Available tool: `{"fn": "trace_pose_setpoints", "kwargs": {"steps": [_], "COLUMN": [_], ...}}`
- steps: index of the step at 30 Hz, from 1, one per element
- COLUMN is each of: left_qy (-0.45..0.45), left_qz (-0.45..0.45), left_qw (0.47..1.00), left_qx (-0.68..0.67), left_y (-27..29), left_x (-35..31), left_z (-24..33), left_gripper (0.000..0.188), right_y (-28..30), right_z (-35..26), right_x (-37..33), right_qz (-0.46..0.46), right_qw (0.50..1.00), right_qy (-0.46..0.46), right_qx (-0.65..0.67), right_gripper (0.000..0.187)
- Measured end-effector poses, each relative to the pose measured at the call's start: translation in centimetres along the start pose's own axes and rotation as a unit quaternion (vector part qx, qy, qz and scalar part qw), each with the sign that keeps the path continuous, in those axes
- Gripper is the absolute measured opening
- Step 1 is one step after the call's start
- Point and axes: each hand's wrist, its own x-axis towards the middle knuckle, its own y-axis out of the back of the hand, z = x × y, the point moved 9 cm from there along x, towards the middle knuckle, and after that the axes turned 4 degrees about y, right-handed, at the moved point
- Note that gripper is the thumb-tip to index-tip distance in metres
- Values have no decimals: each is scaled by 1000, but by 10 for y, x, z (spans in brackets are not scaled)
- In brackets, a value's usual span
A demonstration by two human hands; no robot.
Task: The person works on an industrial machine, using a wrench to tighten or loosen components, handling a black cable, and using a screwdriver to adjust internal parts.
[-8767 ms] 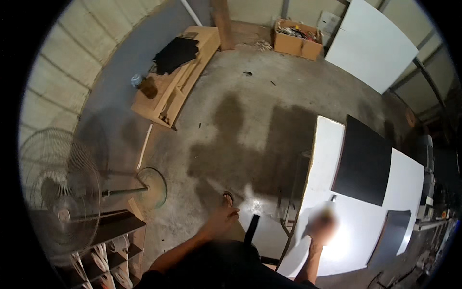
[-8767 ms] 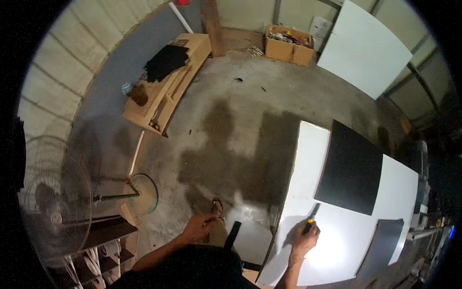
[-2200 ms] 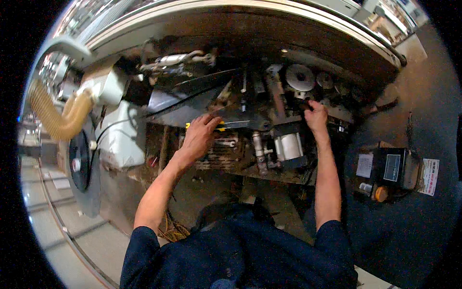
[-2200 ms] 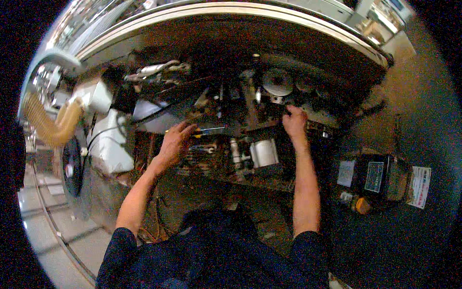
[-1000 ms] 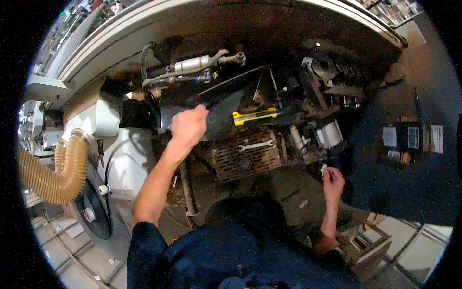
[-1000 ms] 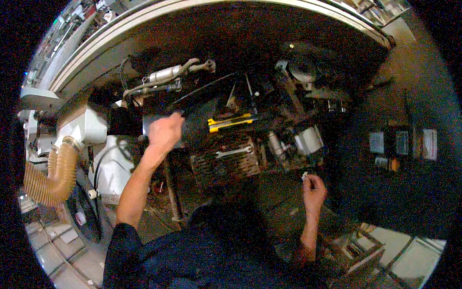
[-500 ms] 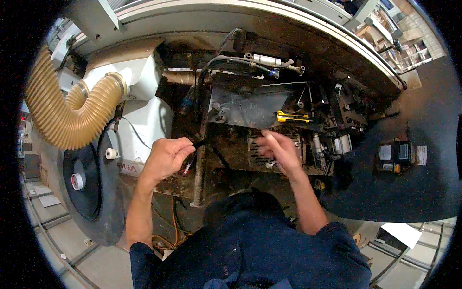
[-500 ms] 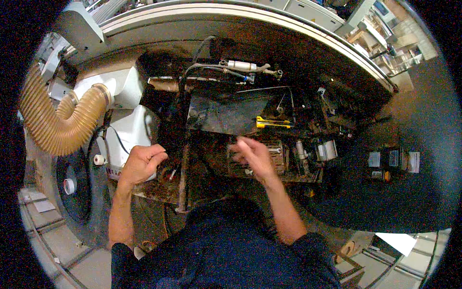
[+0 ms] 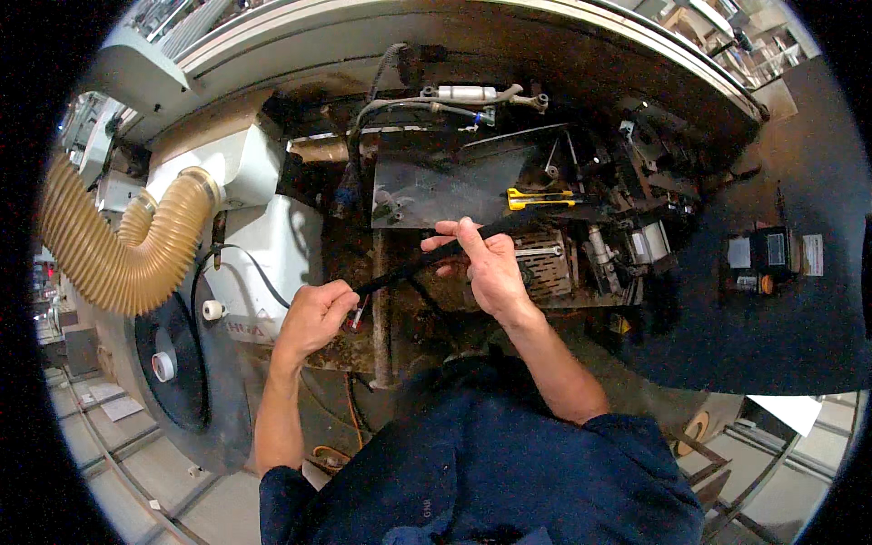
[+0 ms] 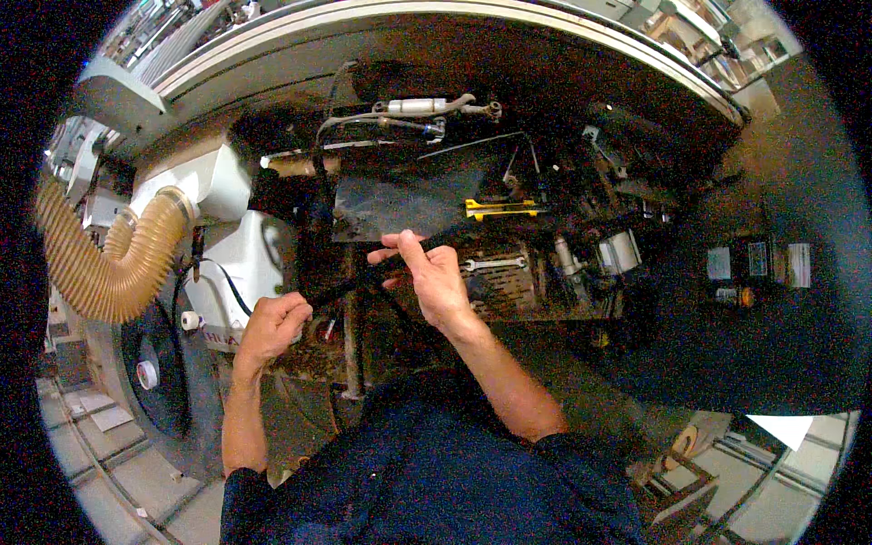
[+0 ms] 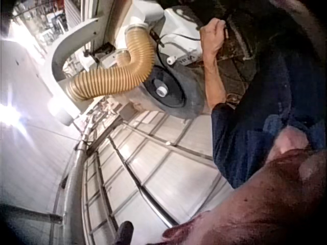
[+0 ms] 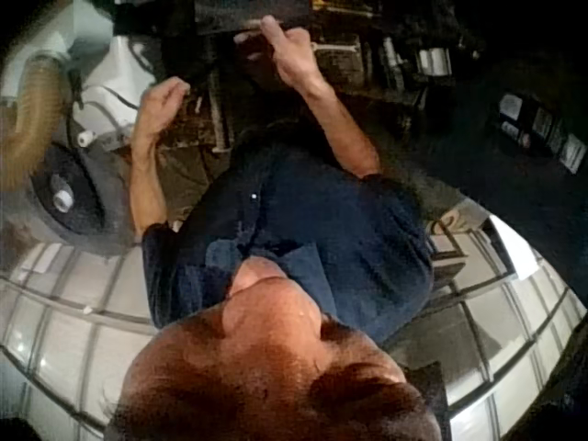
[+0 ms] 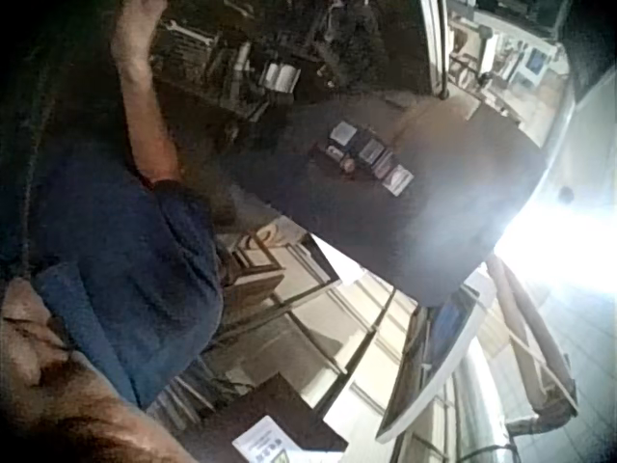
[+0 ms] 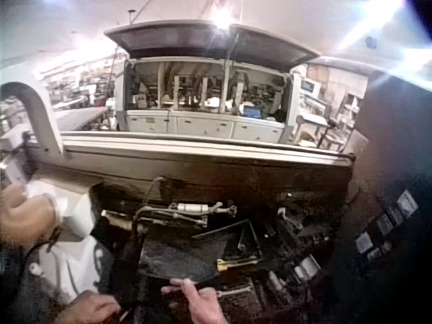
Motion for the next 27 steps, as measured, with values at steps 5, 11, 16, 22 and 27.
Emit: {"fn": "trace_pose_setpoints", "kwargs": {"steps": [5, 11, 16, 22, 27], "left_qy": [25, 47, 11, -26, -124], "left_qz": [-28, -19, 14, 128, 220], "left_qw": [999, 998, 992, 915, 909], "left_qx": [18, 48, 129, 383, 333], "left_y": [-1, -3, -16, -7, -89], "left_x": [2, 10, 27, 39, 47], "left_z": [-2, -2, 7, -8, 74], "left_gripper": [22, 20, 19, 15, 30], "right_y": [7, 44, 91, 147, 220], "right_z": [1, -3, 1, -9, 8], "right_x": [-4, -9, -24, -45, -91], "right_qz": [-12, 36, 38, 10, 3], "right_qw": [999, 999, 999, 989, 982], "right_qy": [-10, -5, -7, 4, -54], "right_qx": [30, 23, -7, -144, -180], "right_gripper": [44, 40, 26, 26, 28]}}
